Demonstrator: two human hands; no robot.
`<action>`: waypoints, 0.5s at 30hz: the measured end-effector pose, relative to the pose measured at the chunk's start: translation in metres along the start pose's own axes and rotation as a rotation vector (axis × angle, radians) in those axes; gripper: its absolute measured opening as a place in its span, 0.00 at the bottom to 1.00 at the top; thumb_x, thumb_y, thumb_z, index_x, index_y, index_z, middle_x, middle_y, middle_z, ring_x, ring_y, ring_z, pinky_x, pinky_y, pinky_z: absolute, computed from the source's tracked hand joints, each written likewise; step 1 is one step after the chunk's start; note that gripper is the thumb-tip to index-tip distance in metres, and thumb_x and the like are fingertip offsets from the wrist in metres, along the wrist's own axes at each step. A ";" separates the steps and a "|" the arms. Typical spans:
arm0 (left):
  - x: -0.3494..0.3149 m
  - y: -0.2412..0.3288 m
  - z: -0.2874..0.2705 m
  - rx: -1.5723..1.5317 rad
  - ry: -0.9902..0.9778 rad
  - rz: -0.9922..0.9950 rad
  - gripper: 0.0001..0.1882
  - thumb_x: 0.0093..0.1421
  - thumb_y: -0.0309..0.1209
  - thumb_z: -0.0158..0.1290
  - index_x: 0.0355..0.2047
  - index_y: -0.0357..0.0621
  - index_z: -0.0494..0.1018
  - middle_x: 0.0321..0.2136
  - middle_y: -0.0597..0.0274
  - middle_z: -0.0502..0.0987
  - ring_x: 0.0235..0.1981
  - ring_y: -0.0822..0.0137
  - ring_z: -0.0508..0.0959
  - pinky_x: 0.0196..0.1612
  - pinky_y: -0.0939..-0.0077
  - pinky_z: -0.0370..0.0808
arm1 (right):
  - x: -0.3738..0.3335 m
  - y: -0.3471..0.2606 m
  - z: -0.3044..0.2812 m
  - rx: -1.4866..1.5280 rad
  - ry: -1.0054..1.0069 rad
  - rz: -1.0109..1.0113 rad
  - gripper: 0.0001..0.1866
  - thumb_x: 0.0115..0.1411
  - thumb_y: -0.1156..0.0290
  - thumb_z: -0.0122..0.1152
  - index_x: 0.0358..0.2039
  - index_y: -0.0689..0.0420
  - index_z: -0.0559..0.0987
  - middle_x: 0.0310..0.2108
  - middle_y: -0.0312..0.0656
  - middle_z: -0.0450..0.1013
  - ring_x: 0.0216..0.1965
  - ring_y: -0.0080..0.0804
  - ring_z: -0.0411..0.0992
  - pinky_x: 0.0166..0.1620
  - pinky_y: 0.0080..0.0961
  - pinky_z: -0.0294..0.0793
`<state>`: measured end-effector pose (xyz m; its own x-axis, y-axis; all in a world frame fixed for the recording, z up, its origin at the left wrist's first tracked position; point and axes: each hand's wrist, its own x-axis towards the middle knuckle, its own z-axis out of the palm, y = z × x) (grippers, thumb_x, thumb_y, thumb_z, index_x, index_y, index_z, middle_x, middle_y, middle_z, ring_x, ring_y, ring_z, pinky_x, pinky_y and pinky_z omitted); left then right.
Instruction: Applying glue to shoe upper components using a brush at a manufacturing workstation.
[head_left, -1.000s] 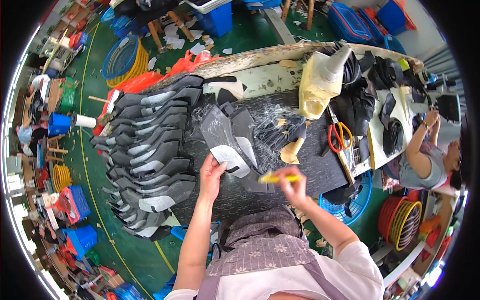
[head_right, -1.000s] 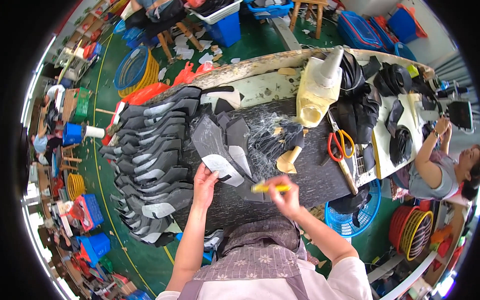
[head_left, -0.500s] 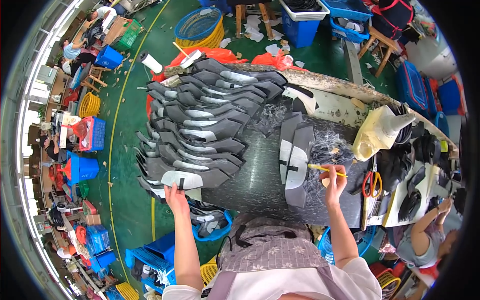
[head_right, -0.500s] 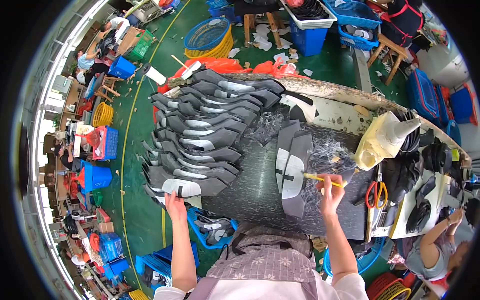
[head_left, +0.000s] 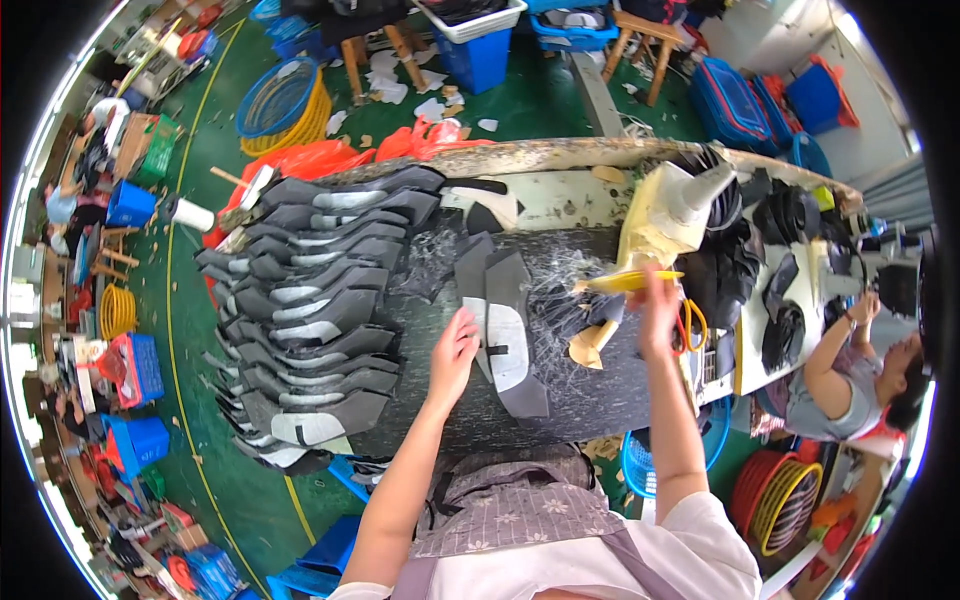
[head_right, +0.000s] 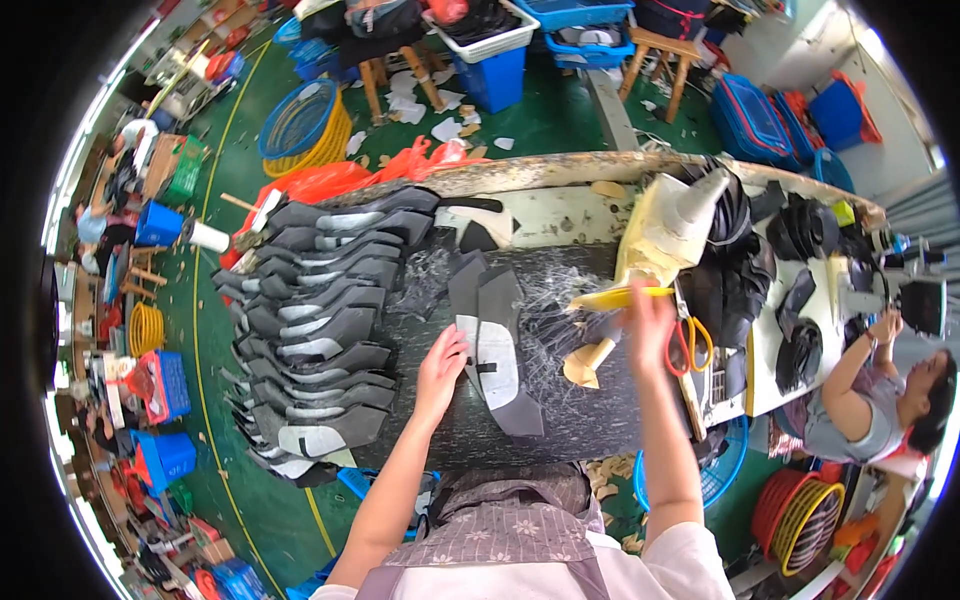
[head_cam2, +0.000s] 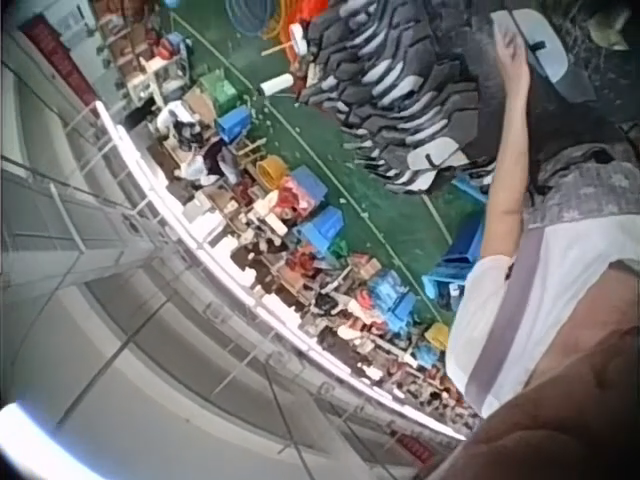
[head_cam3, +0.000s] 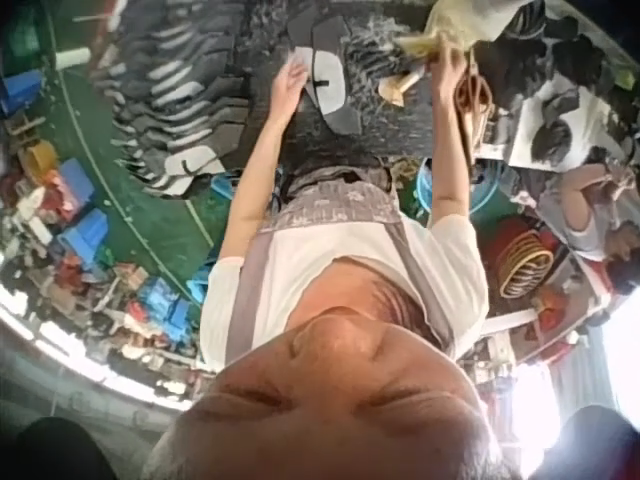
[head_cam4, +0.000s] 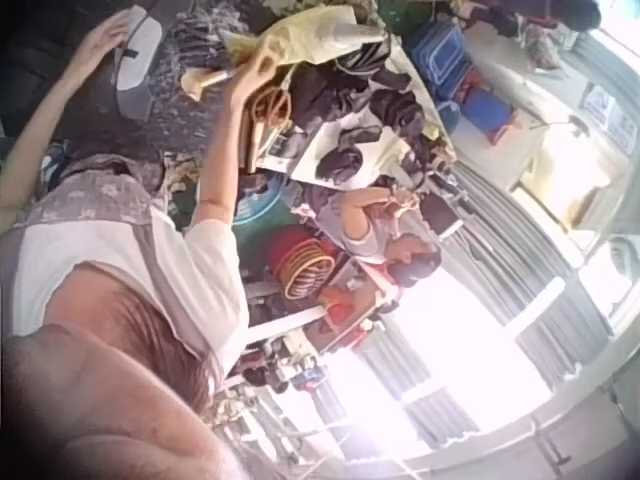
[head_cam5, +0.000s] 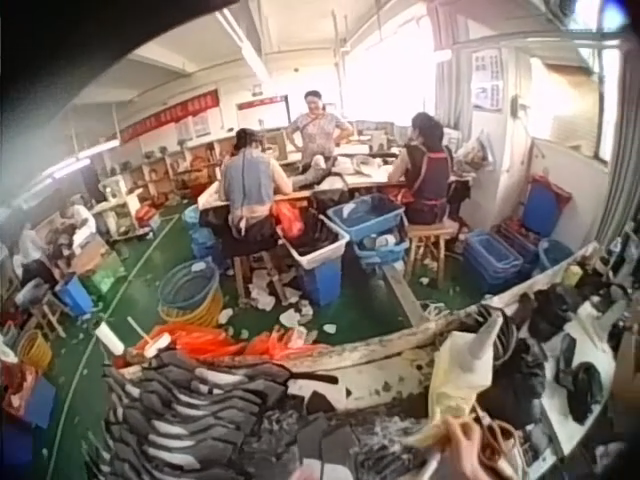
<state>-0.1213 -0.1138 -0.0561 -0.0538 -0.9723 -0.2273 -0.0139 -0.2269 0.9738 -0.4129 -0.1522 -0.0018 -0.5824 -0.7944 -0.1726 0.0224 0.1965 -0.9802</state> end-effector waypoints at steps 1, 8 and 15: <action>0.016 -0.006 0.004 0.020 -0.023 -0.108 0.27 0.57 0.22 0.48 0.57 0.35 0.56 0.47 0.53 0.70 0.46 0.67 0.72 0.47 0.78 0.69 | -0.013 0.010 0.012 0.017 -0.227 0.076 0.17 0.58 0.56 0.53 0.27 0.59 0.75 0.17 0.36 0.71 0.17 0.20 0.67 0.21 0.15 0.62; 0.055 0.006 0.015 -0.121 -0.168 -0.425 0.33 0.52 0.24 0.54 0.57 0.30 0.54 0.46 0.52 0.70 0.43 0.69 0.73 0.41 0.78 0.72 | -0.001 0.040 0.097 0.067 -0.423 -0.149 0.11 0.58 0.66 0.53 0.31 0.63 0.71 0.22 0.41 0.74 0.20 0.22 0.70 0.26 0.19 0.71; 0.065 0.001 0.020 0.112 -0.200 -0.468 0.28 0.49 0.24 0.57 0.50 0.31 0.64 0.36 0.57 0.76 0.35 0.72 0.75 0.36 0.79 0.70 | 0.019 0.038 0.077 -0.244 -0.449 0.008 0.21 0.56 0.56 0.52 0.23 0.65 0.75 0.16 0.45 0.73 0.20 0.28 0.74 0.25 0.24 0.73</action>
<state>-0.1450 -0.1761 -0.0695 -0.2057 -0.7358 -0.6452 -0.1881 -0.6172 0.7640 -0.3607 -0.2038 -0.0501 -0.1753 -0.9504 -0.2568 -0.1962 0.2894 -0.9369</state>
